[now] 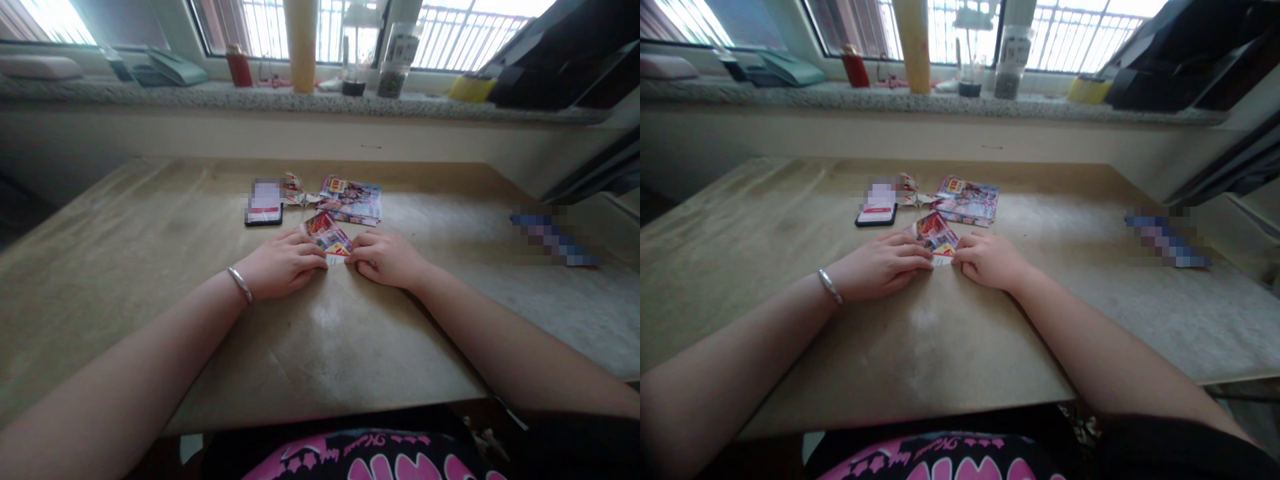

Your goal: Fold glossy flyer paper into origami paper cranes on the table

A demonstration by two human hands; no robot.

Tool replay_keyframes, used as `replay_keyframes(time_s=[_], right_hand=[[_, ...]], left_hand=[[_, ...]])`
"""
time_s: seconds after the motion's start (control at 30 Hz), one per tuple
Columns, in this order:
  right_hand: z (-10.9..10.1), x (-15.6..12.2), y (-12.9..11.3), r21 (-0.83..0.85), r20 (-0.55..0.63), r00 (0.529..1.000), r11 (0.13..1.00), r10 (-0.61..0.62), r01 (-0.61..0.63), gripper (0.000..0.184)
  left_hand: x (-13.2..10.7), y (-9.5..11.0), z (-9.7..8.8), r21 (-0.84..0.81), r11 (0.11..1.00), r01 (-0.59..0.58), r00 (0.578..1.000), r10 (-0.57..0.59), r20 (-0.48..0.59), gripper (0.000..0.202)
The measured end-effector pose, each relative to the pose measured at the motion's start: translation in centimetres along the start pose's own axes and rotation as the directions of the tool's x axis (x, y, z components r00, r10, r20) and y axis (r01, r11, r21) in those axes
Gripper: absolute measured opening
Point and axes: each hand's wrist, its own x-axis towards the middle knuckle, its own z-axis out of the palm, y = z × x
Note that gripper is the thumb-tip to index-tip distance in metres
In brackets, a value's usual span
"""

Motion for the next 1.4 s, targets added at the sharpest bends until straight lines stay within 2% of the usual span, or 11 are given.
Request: replay_keyframes(time_s=[0.4, 0.57, 0.83, 1.0, 1.13, 1.4], right_hand=[[0.0, 0.0, 0.0, 0.012, -0.015, 1.000, 1.000, -0.007, 0.008, 0.026], [-0.1, 0.1, 0.0, 0.009, -0.025, 0.998, 0.998, -0.055, 0.055, 0.025], [-0.4, 0.1, -0.3, -0.026, -0.026, 0.995, 0.995, -0.097, 0.097, 0.024], [-0.5, 0.2, -0.7, -0.013, -0.039, 0.994, 0.995, -0.101, 0.100, 0.022], [-0.4, 0.3, -0.6, -0.011, -0.053, 0.994, 0.995, -0.100, 0.100, 0.022], [-0.5, 0.2, -0.5, -0.013, -0.046, 0.994, 0.995, -0.103, 0.103, 0.022]], left_hand=[[-0.3, -0.8, 0.1, -0.091, 0.996, -0.012, 1.000, 0.011, -0.012, 0.026], [-0.5, -1.2, 0.1, -0.096, 0.995, -0.039, 0.999, 0.037, -0.016, 0.027], [-0.6, -2.0, 0.7, 0.007, 0.999, -0.044, 0.990, 0.044, -0.136, 0.030], [-0.6, -2.2, 0.8, 0.031, 0.999, -0.023, 0.994, 0.027, -0.105, 0.028], [-0.7, -2.1, 0.8, 0.031, 0.999, 0.038, 0.997, -0.036, -0.073, 0.025], [-0.9, -1.9, 0.5, -0.014, 0.996, 0.092, 0.995, -0.092, -0.032, 0.030]])
